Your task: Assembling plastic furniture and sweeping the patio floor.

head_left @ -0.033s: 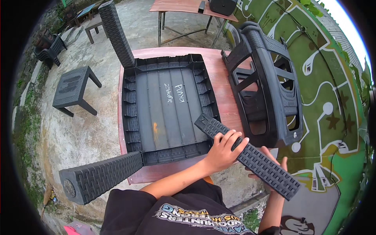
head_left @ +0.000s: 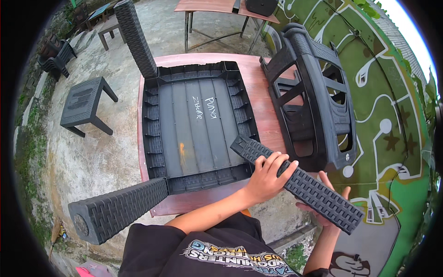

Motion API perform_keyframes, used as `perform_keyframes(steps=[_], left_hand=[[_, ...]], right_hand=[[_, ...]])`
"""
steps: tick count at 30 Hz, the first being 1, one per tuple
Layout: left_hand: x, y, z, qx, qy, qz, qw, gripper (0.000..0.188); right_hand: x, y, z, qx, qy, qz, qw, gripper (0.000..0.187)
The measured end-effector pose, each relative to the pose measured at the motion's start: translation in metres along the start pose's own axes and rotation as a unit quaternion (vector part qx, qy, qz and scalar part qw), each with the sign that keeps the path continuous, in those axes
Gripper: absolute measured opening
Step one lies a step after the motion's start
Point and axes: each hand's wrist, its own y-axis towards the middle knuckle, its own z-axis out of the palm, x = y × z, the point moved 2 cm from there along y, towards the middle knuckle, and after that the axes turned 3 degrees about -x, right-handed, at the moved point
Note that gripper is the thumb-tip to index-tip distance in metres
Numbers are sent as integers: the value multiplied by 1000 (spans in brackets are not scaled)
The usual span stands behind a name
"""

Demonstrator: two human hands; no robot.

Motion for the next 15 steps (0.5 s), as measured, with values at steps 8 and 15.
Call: perform_keyframes(steps=[8,15], left_hand=[[-49,8,19,-90,-50,-133,986,82],[-46,-4,38,-104,-25,-152,983,89]], right_hand=[[66,-32,55,7,-96,-431,897,138],[75,-1,57,-6,-217,-455,863,87]])
